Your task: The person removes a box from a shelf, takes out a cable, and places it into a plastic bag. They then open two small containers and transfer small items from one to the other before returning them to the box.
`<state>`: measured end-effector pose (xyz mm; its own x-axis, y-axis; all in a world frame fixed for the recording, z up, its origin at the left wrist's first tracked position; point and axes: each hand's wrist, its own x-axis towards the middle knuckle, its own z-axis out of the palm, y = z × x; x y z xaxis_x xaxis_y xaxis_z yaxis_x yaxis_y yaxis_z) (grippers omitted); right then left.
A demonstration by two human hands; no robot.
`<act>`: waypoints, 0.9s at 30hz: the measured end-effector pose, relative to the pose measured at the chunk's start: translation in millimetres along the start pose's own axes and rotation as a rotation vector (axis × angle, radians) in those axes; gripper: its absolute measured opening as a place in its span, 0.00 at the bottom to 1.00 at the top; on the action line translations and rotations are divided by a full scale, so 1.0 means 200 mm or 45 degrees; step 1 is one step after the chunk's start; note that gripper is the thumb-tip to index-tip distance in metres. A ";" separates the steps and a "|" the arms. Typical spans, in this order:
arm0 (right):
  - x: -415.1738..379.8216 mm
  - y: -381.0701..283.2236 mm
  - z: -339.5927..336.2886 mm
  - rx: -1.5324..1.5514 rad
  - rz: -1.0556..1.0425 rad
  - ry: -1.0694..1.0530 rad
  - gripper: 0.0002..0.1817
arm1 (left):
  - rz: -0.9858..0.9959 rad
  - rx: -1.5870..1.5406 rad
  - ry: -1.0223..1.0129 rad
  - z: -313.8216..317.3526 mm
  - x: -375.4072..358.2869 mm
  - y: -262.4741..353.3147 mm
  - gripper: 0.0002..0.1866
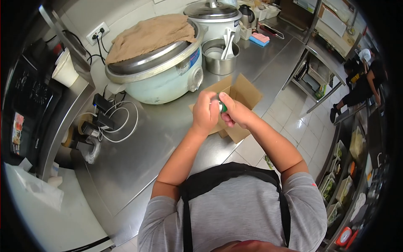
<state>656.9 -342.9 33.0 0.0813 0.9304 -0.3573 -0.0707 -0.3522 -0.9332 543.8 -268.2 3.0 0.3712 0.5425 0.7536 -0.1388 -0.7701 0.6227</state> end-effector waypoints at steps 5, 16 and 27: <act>0.01 0.06 -0.07 -0.048 -0.092 0.041 0.28 | -0.302 -0.348 -0.148 0.05 -0.05 -0.12 0.19; 0.03 0.04 -0.13 0.014 -0.033 0.048 0.29 | -0.076 0.047 -0.235 0.07 0.03 -0.07 0.20; 0.04 0.04 -0.20 -0.130 -0.070 0.160 0.28 | -0.109 -0.166 -0.482 0.10 0.05 -0.14 0.21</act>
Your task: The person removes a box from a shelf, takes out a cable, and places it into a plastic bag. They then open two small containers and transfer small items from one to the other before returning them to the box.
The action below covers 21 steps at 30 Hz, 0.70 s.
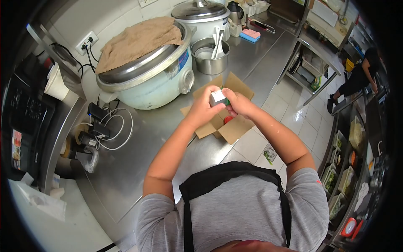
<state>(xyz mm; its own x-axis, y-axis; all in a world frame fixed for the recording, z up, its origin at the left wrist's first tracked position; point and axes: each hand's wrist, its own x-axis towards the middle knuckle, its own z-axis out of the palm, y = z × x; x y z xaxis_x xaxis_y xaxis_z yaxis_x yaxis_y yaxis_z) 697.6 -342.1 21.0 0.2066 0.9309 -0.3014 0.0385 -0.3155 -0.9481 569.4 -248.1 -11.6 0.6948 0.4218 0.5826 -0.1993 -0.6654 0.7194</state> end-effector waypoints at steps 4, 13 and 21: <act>-0.03 -0.05 -0.01 -0.106 -0.232 0.006 0.26 | -1.031 -1.012 -0.206 -0.14 0.04 0.07 0.13; -0.01 -0.05 -0.03 0.053 -0.021 -0.082 0.20 | -0.301 -0.272 -0.113 -0.04 0.00 -0.01 0.12; 0.09 0.03 -0.08 -1.394 -0.067 0.238 0.28 | -0.720 0.665 -0.789 -0.07 0.13 -0.08 0.18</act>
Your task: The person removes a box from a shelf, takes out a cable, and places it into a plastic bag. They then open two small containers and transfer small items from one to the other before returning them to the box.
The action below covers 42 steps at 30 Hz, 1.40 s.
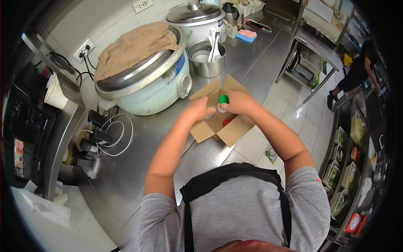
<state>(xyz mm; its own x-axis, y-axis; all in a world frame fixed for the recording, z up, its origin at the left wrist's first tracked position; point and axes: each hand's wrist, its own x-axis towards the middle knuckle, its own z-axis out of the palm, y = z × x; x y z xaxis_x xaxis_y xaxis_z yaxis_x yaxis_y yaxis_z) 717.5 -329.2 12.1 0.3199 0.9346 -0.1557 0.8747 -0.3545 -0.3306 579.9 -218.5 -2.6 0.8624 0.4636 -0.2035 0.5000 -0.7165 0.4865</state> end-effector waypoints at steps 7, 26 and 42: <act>0.08 -0.05 0.20 -0.355 0.099 -0.254 0.21 | -0.111 0.440 -0.125 0.29 0.20 -0.03 0.17; 0.01 -0.05 0.05 -0.085 -0.056 -0.217 0.23 | 0.067 -0.357 0.603 0.09 0.07 -0.12 0.20; -0.16 -0.09 0.11 1.012 -0.668 0.702 0.20 | 0.050 -1.971 0.275 0.00 -0.14 0.05 0.13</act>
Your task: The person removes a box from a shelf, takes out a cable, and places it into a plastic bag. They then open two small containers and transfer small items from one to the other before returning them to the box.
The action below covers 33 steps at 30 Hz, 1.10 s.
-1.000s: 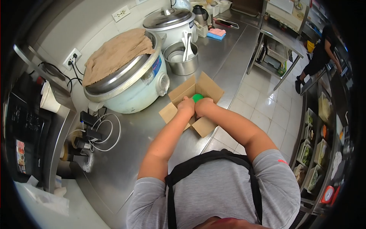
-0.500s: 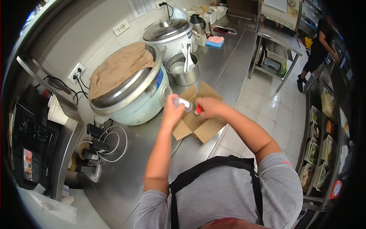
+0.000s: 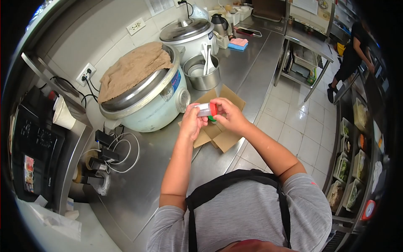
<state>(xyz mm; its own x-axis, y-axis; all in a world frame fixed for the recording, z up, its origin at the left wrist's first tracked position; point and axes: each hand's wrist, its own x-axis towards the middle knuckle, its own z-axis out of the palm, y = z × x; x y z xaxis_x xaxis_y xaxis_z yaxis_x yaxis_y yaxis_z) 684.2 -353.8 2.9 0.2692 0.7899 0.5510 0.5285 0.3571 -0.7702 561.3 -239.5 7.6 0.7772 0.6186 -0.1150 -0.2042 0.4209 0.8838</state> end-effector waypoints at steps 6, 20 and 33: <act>0.00 0.06 -0.07 1.388 0.805 -0.307 0.18 | 0.711 0.586 -0.234 0.10 -0.04 0.00 0.14; 0.10 -0.06 -0.05 0.784 1.073 -0.191 0.21 | 1.449 1.487 0.173 0.14 -0.07 0.05 0.12; 0.14 -0.13 -0.04 -0.454 0.112 -0.179 0.21 | 0.272 0.873 0.183 -0.12 -0.09 0.09 0.21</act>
<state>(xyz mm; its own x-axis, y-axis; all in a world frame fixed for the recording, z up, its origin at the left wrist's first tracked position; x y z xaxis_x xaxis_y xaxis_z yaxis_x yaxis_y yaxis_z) 685.1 -344.6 41.4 0.2261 0.8792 0.4195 0.7617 0.1089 -0.6387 528.7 -227.2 15.3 0.6668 0.7415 0.0746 0.1126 -0.1993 0.9735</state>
